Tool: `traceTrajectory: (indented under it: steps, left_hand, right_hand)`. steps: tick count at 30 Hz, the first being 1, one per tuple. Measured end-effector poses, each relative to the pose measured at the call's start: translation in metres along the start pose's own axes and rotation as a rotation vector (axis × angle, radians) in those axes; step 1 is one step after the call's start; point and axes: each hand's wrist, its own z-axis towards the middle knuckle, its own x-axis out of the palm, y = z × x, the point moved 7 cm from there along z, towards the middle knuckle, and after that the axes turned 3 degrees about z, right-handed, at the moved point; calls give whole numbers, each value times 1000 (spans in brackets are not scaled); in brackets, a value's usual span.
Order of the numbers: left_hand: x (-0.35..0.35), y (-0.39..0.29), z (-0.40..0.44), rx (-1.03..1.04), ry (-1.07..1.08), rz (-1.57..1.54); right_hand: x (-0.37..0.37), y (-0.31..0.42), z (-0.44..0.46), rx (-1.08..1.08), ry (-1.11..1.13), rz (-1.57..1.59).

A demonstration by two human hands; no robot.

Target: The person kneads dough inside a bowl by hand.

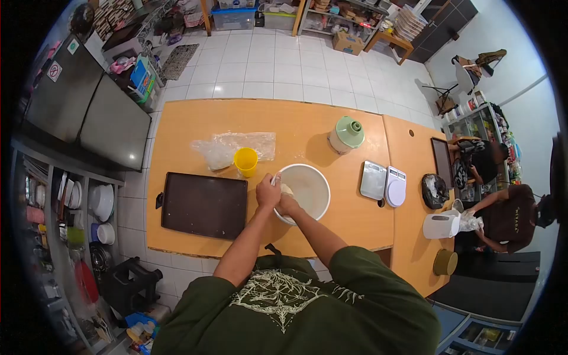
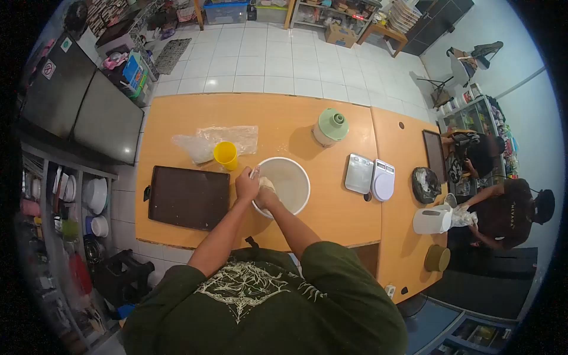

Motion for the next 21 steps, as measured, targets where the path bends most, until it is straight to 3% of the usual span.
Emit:
traceTrajectory:
  steps: [2, 6, 8, 12, 14, 15, 17, 18, 20, 21]
  left_hand:
    - [2, 5, 0, -1, 16, -4]
    - [5, 6, 2, -3, 60, -40]
    - [3, 4, 2, -6, 66, -28]
    - [4, 4, 2, -18, 86, -41]
    - [3, 4, 0, -10, 79, -15]
    - [2, 2, 3, -4, 65, 10]
    - [0, 2, 4, -15, 69, -9]
    - [0, 2, 4, -26, 73, -24]
    - [-2, 3, 5, -28, 56, -13]
    - [-3, 4, 7, -31, 39, 0]
  right_hand:
    - [13, -5, 21, -38, 170, 11]
    - [-10, 11, 10, 140, 151, -87]
    - [-24, 9, 1, 240, -130, 55]
    - [-30, 13, 0, 230, -120, 19]
    - [1, -11, 29, 57, 168, -119]
    - [-10, -6, 28, 54, 162, -123]
    - [-16, 15, -5, 449, 338, 1342]
    - [-37, 24, -16, 450, 334, 1342]
    - [-74, 28, -36, 448, 461, 905]
    - [-74, 15, -33, 445, 463, 900]
